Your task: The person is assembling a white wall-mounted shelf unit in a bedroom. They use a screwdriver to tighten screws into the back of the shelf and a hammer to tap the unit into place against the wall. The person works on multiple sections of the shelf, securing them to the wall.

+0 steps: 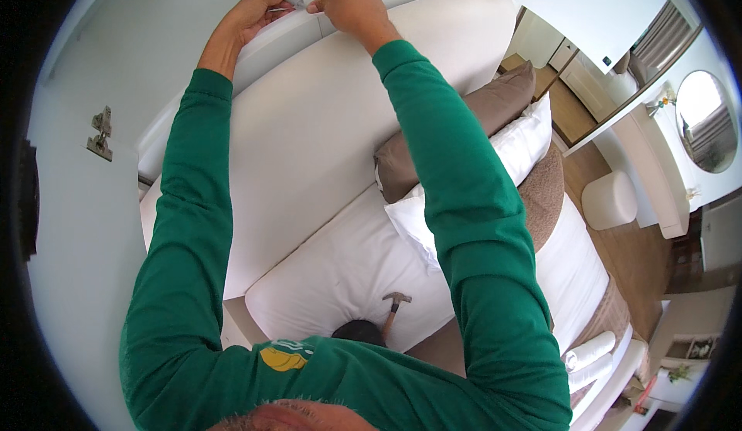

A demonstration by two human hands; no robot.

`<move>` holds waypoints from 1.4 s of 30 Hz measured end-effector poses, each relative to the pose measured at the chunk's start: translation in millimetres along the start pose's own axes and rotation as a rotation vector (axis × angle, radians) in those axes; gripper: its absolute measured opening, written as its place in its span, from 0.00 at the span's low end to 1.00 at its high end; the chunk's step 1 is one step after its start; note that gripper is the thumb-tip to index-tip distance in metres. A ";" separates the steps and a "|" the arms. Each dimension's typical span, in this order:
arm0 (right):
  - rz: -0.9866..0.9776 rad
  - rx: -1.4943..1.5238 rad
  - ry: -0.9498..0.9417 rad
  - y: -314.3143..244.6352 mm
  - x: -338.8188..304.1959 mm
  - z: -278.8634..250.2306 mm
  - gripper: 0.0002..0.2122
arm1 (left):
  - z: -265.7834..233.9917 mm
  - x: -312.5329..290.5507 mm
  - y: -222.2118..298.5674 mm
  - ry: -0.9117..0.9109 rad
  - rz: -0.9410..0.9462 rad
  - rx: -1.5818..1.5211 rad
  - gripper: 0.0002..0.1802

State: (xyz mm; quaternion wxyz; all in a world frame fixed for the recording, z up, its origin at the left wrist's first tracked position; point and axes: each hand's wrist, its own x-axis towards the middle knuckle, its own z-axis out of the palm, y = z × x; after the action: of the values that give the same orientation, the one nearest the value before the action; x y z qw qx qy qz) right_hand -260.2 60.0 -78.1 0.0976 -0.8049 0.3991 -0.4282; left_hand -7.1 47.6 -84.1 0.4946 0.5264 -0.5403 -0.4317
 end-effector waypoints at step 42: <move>0.003 0.069 -0.069 -3.2 -27.8 -8.2 0.14 | 10.0 -19.8 13.9 0.099 0.047 -0.030 0.18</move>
State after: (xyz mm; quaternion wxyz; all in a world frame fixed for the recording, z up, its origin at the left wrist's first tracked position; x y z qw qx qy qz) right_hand -273.4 83.9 -88.5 0.1396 -0.8148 0.3815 -0.4135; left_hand -19.8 67.8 -73.4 0.5386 0.5269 -0.5210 -0.4012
